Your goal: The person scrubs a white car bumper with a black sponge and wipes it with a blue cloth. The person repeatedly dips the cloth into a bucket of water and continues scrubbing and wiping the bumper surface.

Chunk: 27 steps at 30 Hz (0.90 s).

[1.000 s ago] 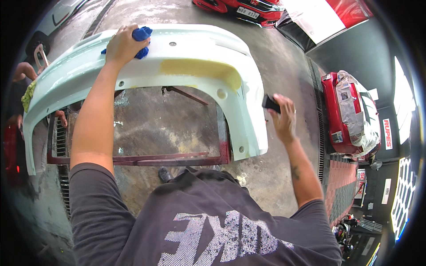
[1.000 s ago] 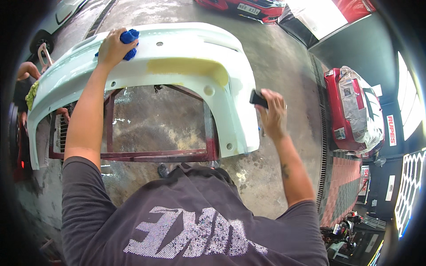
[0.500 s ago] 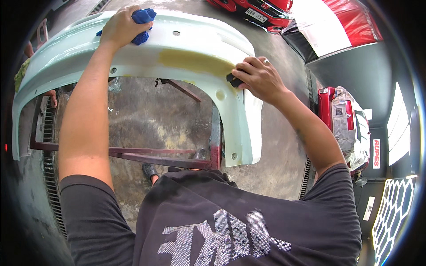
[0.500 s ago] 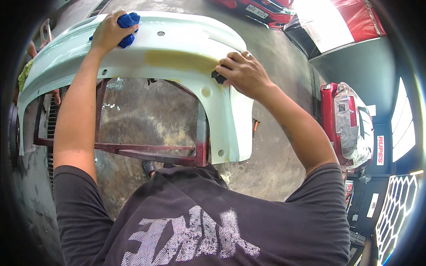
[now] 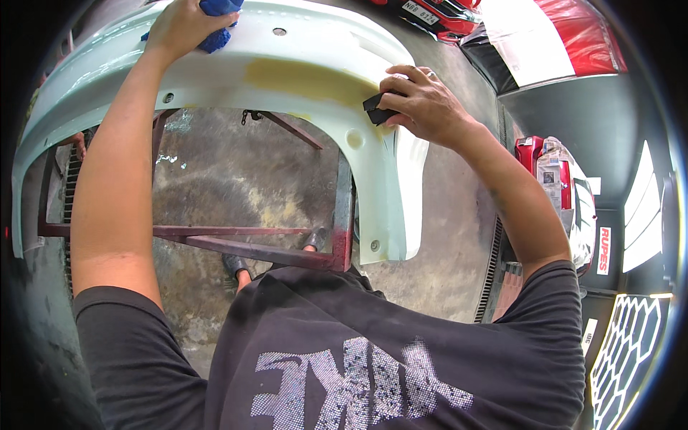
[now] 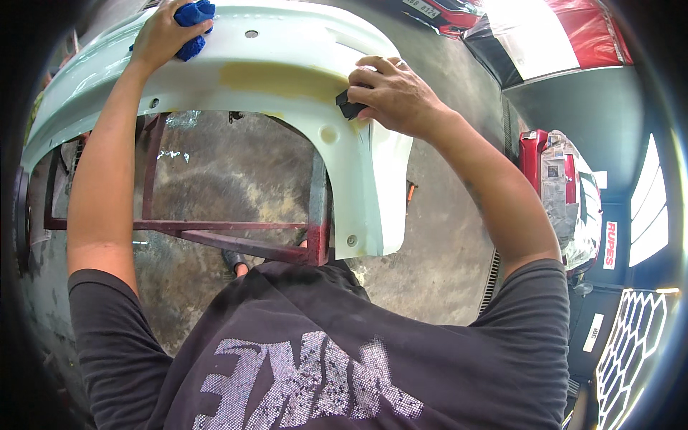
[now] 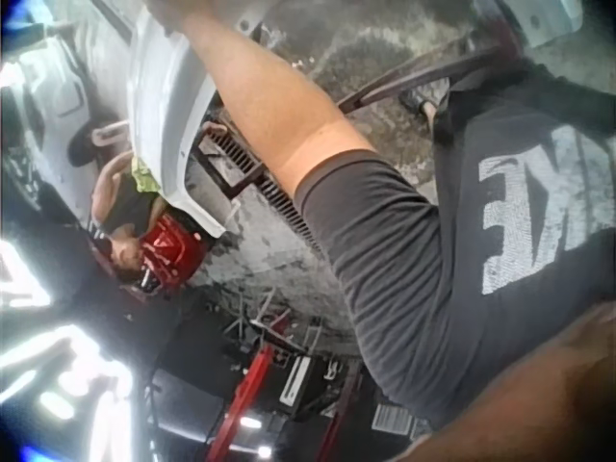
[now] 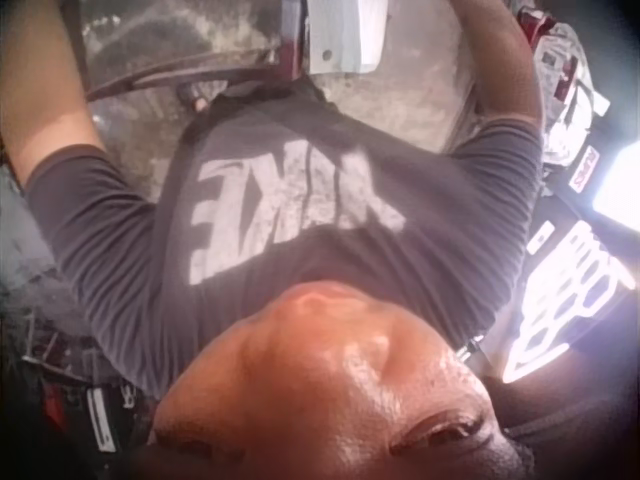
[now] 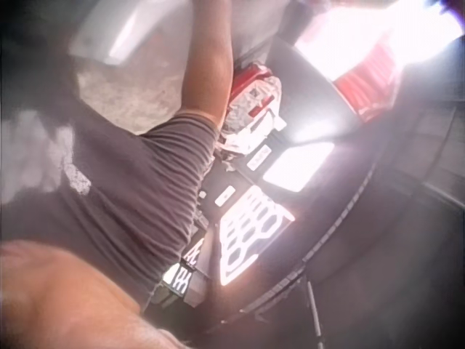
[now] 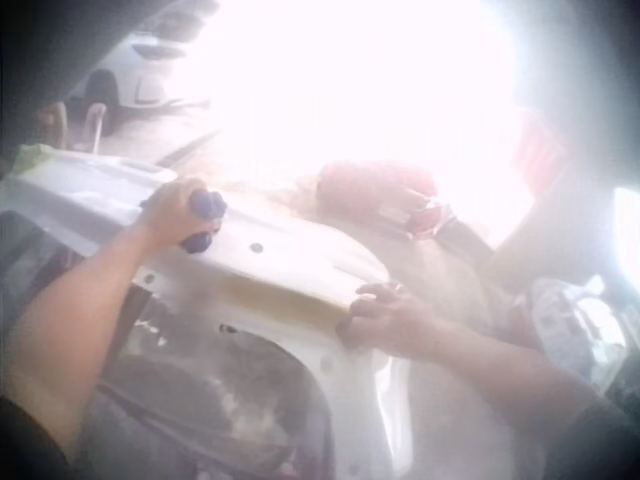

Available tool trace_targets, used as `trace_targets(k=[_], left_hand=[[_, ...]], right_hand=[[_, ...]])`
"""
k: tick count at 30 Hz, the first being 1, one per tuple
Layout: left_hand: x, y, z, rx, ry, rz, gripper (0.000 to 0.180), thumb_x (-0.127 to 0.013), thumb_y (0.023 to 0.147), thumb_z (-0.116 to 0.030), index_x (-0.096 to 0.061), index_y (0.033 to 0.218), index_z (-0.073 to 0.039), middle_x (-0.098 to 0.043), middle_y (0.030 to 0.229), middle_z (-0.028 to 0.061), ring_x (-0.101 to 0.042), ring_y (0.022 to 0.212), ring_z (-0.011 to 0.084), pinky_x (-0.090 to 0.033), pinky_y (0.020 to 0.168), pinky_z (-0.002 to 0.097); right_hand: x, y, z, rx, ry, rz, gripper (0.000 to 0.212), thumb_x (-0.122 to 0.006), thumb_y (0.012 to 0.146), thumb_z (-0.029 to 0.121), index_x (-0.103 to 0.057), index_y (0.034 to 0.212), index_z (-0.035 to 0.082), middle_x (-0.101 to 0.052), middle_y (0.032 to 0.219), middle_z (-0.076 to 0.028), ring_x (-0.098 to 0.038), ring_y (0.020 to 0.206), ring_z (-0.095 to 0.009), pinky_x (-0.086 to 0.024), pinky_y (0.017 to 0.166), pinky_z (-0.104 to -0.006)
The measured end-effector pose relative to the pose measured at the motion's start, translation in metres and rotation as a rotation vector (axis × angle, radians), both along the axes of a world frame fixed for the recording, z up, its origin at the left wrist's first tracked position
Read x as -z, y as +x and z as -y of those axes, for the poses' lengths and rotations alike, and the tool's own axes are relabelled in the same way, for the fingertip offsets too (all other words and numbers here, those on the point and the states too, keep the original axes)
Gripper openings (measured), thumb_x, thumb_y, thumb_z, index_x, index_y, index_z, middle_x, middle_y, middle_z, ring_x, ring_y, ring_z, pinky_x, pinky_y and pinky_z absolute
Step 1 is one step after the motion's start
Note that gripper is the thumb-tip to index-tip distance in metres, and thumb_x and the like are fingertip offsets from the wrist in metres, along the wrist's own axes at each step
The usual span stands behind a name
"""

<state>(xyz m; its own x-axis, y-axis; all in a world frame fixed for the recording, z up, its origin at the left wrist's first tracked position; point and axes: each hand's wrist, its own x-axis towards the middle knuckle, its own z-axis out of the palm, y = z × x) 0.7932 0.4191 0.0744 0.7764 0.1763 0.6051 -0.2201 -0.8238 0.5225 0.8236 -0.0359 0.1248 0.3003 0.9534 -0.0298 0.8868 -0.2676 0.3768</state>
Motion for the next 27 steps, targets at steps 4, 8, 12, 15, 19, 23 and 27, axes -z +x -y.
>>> trace_targets(k=[4, 8, 12, 15, 19, 23, 27], left_hand=[[-0.002, 0.000, 0.002, -0.063, 0.026, -0.040, 0.032, -0.091, 0.082, -0.031, -0.077, 0.096, -0.006, -0.079, 0.100, 0.0203, -0.076, 0.099, 0.0404, -0.059, 0.088, 0.0491], [0.014, 0.007, -0.008, -0.057, 0.272, 0.174, 0.033, -0.089, 0.082, -0.032, -0.077, 0.099, -0.006, -0.079, 0.104, 0.0221, -0.076, 0.101, 0.0410, -0.059, 0.089, 0.0494], [-0.008, -0.008, 0.010, -0.106, 0.080, -0.062, 0.038, -0.088, 0.084, -0.032, -0.079, 0.109, -0.006, -0.079, 0.110, 0.0229, -0.077, 0.105, 0.0399, -0.060, 0.092, 0.0497], [0.001, -0.007, 0.009, -0.154, 0.083, -0.072, 0.040, -0.089, 0.083, -0.034, -0.080, 0.111, -0.007, -0.080, 0.110, 0.0231, -0.078, 0.105, 0.0397, -0.060, 0.092, 0.0494], [-0.026, -0.015, 0.009, -0.040, 0.027, -0.352, 0.047, -0.092, 0.080, -0.039, -0.081, 0.113, -0.008, -0.080, 0.114, 0.0221, -0.077, 0.110, 0.0398, -0.060, 0.095, 0.0484], [0.011, 0.007, -0.003, -0.132, 0.062, -0.141, 0.051, -0.093, 0.079, -0.041, -0.080, 0.116, -0.008, -0.080, 0.117, 0.0208, -0.076, 0.112, 0.0395, -0.060, 0.098, 0.0482], [0.014, 0.004, -0.004, -0.212, 0.137, -0.079, 0.055, -0.093, 0.079, -0.041, -0.078, 0.120, -0.009, -0.079, 0.121, 0.0213, -0.075, 0.116, 0.0404, -0.059, 0.103, 0.0489]], right_hand=[[0.003, -0.001, -0.008, 0.098, -0.005, -0.123, 0.051, -0.090, 0.088, 0.035, -0.075, 0.135, 0.022, -0.068, 0.145, 0.003, -0.062, 0.141, -0.026, -0.053, 0.120, -0.0507], [-0.006, -0.003, 0.007, 0.065, -0.087, -0.082, 0.050, -0.090, 0.089, 0.034, -0.075, 0.135, 0.022, -0.070, 0.142, 0.005, -0.064, 0.139, -0.023, -0.053, 0.120, -0.0469], [-0.007, 0.000, 0.001, -0.036, -0.121, -0.061, 0.048, -0.091, 0.087, 0.032, -0.077, 0.132, 0.021, -0.073, 0.136, 0.007, -0.065, 0.134, -0.020, -0.054, 0.117, -0.0428], [0.003, 0.008, -0.020, -0.121, -0.114, -0.086, 0.046, -0.090, 0.087, 0.031, -0.077, 0.129, 0.020, -0.072, 0.136, 0.006, -0.065, 0.131, -0.020, -0.055, 0.114, -0.0421], [0.000, 0.010, 0.000, -0.103, -0.058, -0.091, 0.044, -0.092, 0.085, 0.029, -0.078, 0.126, 0.020, -0.072, 0.135, 0.007, -0.065, 0.130, -0.019, -0.055, 0.114, -0.0424], [0.003, 0.013, -0.009, -0.114, -0.054, -0.113, 0.046, -0.093, 0.082, 0.031, -0.079, 0.124, 0.018, -0.072, 0.133, 0.007, -0.065, 0.129, -0.020, -0.055, 0.116, -0.0425], [0.011, 0.015, -0.024, -0.167, -0.017, -0.143, 0.048, -0.093, 0.082, 0.031, -0.080, 0.126, 0.017, -0.072, 0.131, 0.008, -0.064, 0.128, -0.020, -0.056, 0.115, -0.0429]])
